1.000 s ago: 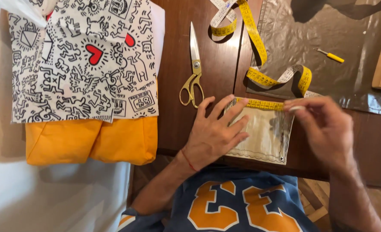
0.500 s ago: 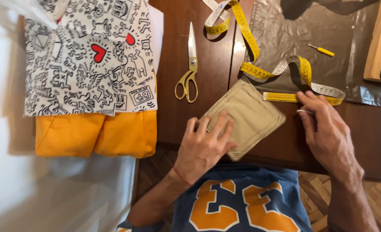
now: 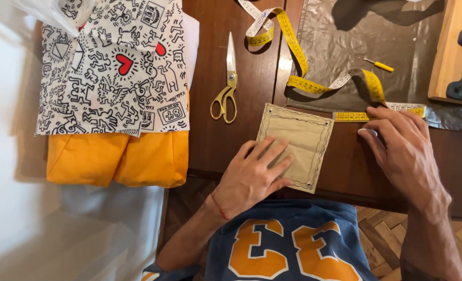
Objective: Measuring, marking, and using a hand press to attach hardware to a leather piece.
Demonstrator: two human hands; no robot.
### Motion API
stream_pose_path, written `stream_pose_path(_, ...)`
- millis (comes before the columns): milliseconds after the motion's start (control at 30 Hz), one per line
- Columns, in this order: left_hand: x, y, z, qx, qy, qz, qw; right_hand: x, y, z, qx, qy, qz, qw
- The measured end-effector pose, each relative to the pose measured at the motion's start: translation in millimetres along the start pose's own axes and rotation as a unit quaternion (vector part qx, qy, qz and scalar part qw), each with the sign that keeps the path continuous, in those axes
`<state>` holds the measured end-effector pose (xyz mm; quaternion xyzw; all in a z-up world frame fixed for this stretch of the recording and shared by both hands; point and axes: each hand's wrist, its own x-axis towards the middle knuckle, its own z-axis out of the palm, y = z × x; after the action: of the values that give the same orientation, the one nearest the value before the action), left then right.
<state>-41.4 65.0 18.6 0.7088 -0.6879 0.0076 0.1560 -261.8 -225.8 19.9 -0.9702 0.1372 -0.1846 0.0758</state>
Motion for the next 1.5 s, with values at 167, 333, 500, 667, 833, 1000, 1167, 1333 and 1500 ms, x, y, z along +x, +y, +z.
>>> stream_pose_path(167,0,4,-8,0.004,-0.012,0.0,1.0,2,9,2,0.018,-0.045,0.051,0.997)
stream_pose_path(333,23,2,9,-0.046,0.041,-0.002,0.998,6,2,10,0.137,-0.03,0.098,0.985)
stream_pose_path(500,107,4,37,-0.018,0.082,0.02,0.996,1,-8,7,0.191,0.025,0.171,0.966)
stream_pose_path(667,157,18,88,0.075,0.185,0.03,0.979,1,-10,-4,0.243,0.03,0.242,0.939)
stream_pose_path(833,168,18,106,0.08,0.133,-0.025,0.988,9,-2,-17,0.265,-0.089,0.207,0.938)
stream_pose_path(1000,166,24,106,0.046,0.13,-0.014,0.99,8,10,-14,0.263,-0.118,0.161,0.944)
stream_pose_path(1167,161,20,95,-0.075,0.105,0.008,0.992,2,14,-8,0.258,-0.128,0.152,0.945)
stream_pose_path(1333,120,-6,23,-0.436,0.112,-0.042,0.892,13,-3,-15,0.241,-0.101,0.113,0.959)
stream_pose_path(1500,56,-42,15,-0.35,0.179,-0.159,0.905,20,-16,4,0.237,-0.105,0.043,0.965)
